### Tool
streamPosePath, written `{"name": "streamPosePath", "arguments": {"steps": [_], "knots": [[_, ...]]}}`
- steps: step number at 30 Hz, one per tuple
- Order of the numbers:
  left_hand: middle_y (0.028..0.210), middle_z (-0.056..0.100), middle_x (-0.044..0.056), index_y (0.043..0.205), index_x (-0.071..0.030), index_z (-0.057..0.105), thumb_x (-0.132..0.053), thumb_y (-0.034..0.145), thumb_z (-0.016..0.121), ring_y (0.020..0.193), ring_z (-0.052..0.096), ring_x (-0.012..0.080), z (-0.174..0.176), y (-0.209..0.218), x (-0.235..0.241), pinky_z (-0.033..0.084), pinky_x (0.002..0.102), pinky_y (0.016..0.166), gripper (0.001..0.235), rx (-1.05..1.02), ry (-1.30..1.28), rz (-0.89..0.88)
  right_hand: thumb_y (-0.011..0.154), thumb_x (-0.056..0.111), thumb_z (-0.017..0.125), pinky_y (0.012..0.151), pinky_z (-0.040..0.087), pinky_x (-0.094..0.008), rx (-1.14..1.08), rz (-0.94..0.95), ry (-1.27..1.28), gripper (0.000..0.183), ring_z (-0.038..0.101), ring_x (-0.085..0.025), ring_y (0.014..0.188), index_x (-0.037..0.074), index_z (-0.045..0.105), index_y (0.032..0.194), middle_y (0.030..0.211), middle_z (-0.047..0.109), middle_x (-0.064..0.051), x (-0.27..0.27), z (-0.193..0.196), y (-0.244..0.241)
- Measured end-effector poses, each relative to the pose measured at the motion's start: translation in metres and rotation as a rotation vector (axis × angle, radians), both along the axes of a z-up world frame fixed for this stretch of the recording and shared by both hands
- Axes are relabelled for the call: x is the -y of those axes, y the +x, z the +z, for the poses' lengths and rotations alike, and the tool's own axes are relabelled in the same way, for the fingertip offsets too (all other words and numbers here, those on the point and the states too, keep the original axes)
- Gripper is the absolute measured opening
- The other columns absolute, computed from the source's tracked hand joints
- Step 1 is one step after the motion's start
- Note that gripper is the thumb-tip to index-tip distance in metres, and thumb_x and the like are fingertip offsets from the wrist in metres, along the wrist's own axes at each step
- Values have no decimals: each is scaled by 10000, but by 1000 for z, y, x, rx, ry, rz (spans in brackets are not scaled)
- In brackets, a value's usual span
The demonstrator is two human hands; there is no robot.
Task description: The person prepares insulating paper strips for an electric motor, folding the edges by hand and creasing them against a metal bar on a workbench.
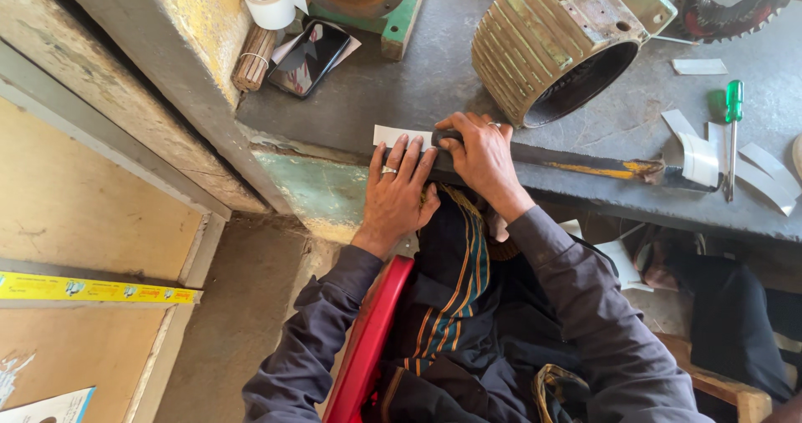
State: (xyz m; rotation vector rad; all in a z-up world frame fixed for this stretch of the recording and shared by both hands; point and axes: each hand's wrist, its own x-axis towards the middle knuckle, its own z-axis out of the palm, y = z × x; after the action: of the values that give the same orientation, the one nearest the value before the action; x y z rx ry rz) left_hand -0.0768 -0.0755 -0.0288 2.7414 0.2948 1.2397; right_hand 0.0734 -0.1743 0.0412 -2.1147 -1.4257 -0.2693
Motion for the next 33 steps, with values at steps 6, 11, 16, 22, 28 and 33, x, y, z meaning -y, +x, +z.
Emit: {"name": "streamPosePath", "arguments": {"steps": [6,11,16,22,28,33], "knots": [[1490,525,187,1438,-49,569,-298,909,592,1459,411,365,-3,1,0,254,581,1244,585,15,-3,-12,859,231,764,874,372,-568,-36,-78,-112,246,636,-336,1039,155,687,1080,1019,721,-62,-13,-8,10],[1475,519,188,1438,-53,561,-291,907,592,1453,406,378,-8,6,-1,249,599,1245,583,-12,-4,4,833,260,792,930,406,-582,-99,-203,-358,266,626,-362,1107,157,677,1050,1049,732,-76,-36,-6,22],[1479,517,196,1440,-53,562,-292,916,586,1456,404,386,-13,6,-1,242,604,1246,576,4,6,3,857,231,778,859,441,-613,-31,-213,-422,326,668,-396,1048,97,622,1110,1069,734,-113,-47,0,22],[1492,506,200,1443,-54,563,-306,914,597,1464,394,389,-16,6,-4,247,611,1246,587,22,-20,-15,864,225,788,802,510,-544,19,-169,-378,299,699,-402,985,84,635,1078,989,742,-147,-50,3,26],[1493,515,190,1435,-65,569,-296,900,603,1459,404,379,-17,5,-2,259,604,1243,584,37,-29,-15,860,210,801,812,521,-512,3,-174,-351,295,695,-405,970,78,646,1073,958,739,-178,-53,-8,40],[1470,525,187,1424,-64,576,-280,896,611,1445,425,375,-13,4,-1,272,596,1244,572,37,-23,-10,840,195,814,828,524,-501,-23,-121,-304,313,695,-405,983,59,661,1077,993,741,-189,-58,-18,59]]}}
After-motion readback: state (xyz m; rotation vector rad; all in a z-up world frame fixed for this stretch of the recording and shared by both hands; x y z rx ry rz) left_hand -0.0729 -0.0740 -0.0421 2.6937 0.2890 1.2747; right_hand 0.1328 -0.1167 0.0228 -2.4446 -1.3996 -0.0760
